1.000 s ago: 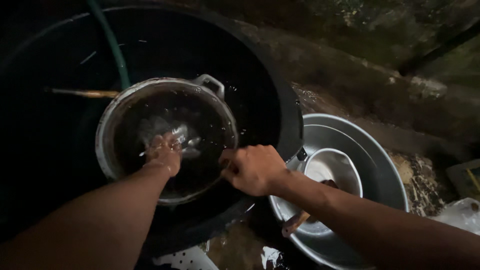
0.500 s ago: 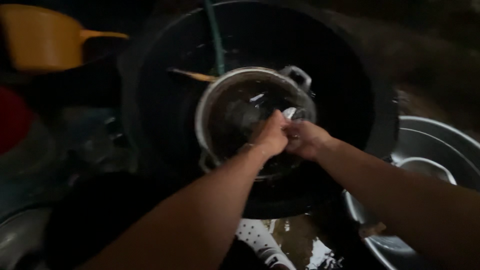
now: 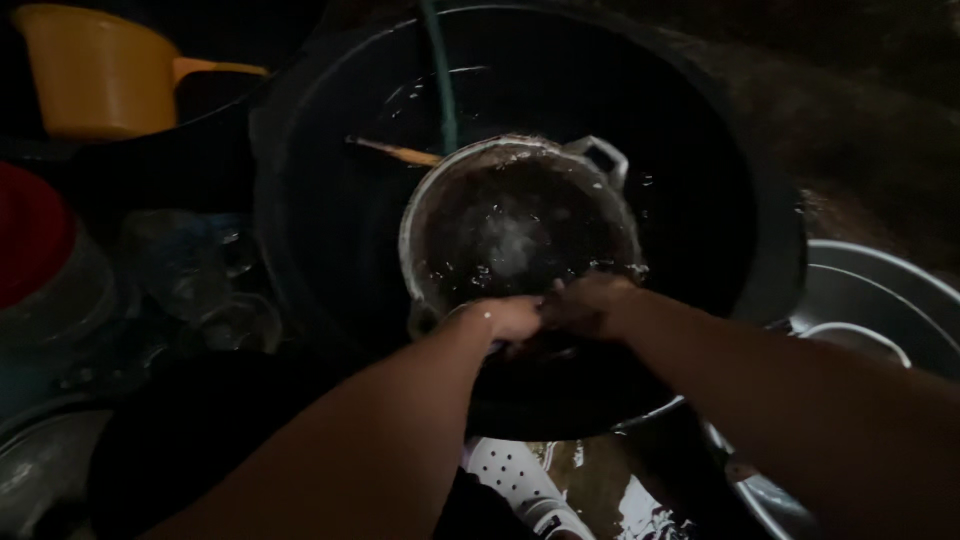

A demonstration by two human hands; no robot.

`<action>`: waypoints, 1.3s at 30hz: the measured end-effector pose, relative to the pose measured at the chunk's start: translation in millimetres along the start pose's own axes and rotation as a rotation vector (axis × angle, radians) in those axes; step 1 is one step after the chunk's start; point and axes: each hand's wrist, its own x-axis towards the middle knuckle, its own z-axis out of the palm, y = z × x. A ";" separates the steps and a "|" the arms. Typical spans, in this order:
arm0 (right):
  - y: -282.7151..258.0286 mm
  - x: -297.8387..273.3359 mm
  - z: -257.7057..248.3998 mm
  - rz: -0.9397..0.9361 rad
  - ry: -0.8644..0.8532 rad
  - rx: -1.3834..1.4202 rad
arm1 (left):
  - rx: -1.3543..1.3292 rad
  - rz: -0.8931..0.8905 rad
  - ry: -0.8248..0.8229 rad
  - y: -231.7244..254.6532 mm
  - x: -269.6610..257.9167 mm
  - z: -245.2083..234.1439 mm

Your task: The person washes several kitchen items by hand in an outdoor area. They scrub a large metal pot, a smaller pot, a wooden spatula, and a metal ladle using a sponge and running water from a hose. The items are rinsed and placed into a larger basin.

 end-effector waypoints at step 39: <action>-56.9 -186.0 -183.7 -0.563 0.663 0.886 | -0.048 0.399 0.185 173.5 -120.3 1.3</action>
